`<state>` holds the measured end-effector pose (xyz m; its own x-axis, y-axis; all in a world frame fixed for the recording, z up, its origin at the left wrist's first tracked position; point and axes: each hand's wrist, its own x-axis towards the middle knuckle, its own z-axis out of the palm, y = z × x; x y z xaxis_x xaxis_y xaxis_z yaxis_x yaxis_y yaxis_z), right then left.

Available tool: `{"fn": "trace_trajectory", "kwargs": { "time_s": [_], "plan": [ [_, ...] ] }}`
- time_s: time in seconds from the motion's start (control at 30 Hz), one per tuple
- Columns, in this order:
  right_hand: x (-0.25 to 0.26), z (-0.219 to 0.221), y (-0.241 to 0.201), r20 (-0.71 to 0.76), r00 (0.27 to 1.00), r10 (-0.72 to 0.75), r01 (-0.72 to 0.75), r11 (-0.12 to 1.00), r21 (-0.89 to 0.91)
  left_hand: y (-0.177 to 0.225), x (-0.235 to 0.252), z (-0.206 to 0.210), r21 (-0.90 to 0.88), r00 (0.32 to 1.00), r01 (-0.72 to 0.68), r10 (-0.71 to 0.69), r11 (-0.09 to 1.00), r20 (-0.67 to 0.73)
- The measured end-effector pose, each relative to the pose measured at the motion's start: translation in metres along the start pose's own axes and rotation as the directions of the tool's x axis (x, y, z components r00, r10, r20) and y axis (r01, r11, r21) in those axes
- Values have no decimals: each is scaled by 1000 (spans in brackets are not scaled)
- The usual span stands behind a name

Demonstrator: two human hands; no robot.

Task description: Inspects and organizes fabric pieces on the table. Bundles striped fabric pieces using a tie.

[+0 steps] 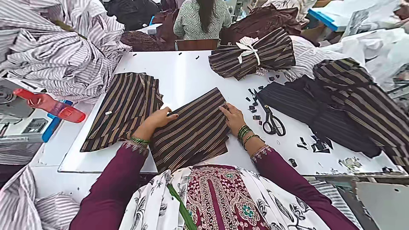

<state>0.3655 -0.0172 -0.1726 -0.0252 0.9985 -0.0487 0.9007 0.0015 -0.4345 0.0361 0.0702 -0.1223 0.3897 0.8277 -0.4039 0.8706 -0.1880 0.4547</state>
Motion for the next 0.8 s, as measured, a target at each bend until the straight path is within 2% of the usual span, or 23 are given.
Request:
{"fn": "trace_trajectory", "kwargs": {
  "time_s": [0.07,0.17,0.3,0.37,0.47,0.53,0.6,0.67,0.73,0.8],
  "plan": [
    [11,-1,2,-77,995,66,-63,997,44,19,9,3,-94,992,-118,122,989,43],
    [14,-6,10,-135,989,52,-47,998,44,52,-14,-19,-284,972,-234,226,930,-58],
    [6,-6,23,-168,983,67,-52,994,92,58,-62,-59,-414,951,-294,218,861,-221],
    [5,-6,25,-201,977,67,-47,994,103,43,-62,-86,-501,959,-270,182,822,-218],
    [5,-4,28,-240,970,46,-19,993,115,10,-76,-117,-603,936,-252,33,757,-349],
    [5,-2,28,-256,966,41,-3,989,147,-28,-84,-132,-623,889,-290,-36,726,-456],
    [4,-2,27,-273,961,39,5,988,156,-68,-94,-141,-605,837,-271,-128,749,-533],
    [4,-1,27,-287,957,45,0,988,156,-108,-90,-152,-614,815,-122,-274,780,-511],
    [2,-1,26,-305,951,53,-3,987,160,-145,-83,-144,-593,786,52,-400,803,-472],
    [3,1,26,-318,946,59,-4,985,170,-185,-67,-131,-573,798,204,-474,794,-372]
  ]
}}
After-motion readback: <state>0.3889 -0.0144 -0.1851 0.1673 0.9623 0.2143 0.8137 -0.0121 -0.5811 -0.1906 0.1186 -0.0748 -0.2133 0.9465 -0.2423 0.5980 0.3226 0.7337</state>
